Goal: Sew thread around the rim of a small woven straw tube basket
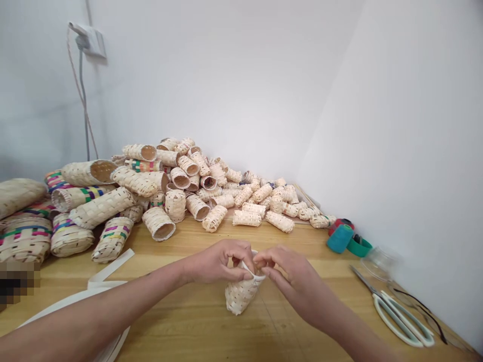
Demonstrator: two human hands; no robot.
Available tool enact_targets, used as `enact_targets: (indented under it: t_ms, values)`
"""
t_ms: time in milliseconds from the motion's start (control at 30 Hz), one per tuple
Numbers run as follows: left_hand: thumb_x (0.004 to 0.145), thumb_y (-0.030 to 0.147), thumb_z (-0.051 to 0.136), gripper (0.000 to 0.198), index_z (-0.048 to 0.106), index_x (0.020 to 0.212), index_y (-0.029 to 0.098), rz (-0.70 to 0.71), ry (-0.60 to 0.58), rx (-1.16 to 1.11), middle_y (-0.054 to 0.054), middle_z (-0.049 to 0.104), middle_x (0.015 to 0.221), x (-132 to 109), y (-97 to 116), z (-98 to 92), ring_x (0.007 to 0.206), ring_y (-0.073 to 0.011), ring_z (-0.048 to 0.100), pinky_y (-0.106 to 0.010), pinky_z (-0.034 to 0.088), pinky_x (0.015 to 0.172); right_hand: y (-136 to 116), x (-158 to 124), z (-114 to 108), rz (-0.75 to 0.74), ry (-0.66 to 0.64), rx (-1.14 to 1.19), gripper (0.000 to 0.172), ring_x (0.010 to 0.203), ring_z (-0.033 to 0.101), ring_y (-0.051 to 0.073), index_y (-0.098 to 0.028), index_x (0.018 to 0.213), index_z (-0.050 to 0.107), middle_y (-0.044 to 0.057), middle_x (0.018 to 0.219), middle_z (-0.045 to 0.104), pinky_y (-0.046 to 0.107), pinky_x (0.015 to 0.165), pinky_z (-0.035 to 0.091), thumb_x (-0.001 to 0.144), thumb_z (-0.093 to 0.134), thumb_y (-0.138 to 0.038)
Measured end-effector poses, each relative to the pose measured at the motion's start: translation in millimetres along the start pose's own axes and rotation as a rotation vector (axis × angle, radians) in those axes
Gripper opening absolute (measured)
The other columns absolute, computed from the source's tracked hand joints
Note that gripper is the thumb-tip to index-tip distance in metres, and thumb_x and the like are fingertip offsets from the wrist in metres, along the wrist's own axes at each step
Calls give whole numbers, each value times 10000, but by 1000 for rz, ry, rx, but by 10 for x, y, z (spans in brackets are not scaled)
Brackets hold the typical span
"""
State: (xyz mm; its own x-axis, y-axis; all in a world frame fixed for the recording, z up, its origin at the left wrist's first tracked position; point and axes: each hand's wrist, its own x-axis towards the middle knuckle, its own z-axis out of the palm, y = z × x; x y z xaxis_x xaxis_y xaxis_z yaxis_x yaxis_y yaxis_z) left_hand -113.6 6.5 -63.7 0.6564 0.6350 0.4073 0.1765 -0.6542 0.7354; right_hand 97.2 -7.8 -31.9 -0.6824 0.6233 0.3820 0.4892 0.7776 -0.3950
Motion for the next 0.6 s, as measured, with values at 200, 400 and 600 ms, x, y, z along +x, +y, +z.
enact_targets:
  t_ms: [200, 400, 600]
  values:
    - [818, 279, 595, 149, 649, 782, 145, -23, 36, -27, -24, 571, 753, 4, 15, 9, 699, -124, 493, -230, 369, 648, -13, -111, 89, -101, 15, -44, 199, 934, 525, 170, -246, 1007, 551, -16, 996, 621, 302, 807, 380, 858, 550, -113]
    - [807, 308, 613, 189, 661, 769, 130, -14, 84, -41, -25, 561, 724, 12, -18, 33, 684, -122, 486, -230, 351, 638, 67, -49, 296, -245, 240, -331, 185, 749, 517, 162, -188, 804, 580, 12, 805, 639, 317, 691, 331, 931, 446, -179]
    - [795, 337, 612, 231, 659, 736, 119, -95, 147, -68, -12, 549, 677, 0, -16, 40, 654, -114, 459, -223, 335, 611, -34, -129, 461, -289, 461, -227, 295, 1076, 513, 169, -228, 815, 605, -6, 1040, 643, 441, 1053, 221, 972, 358, -196]
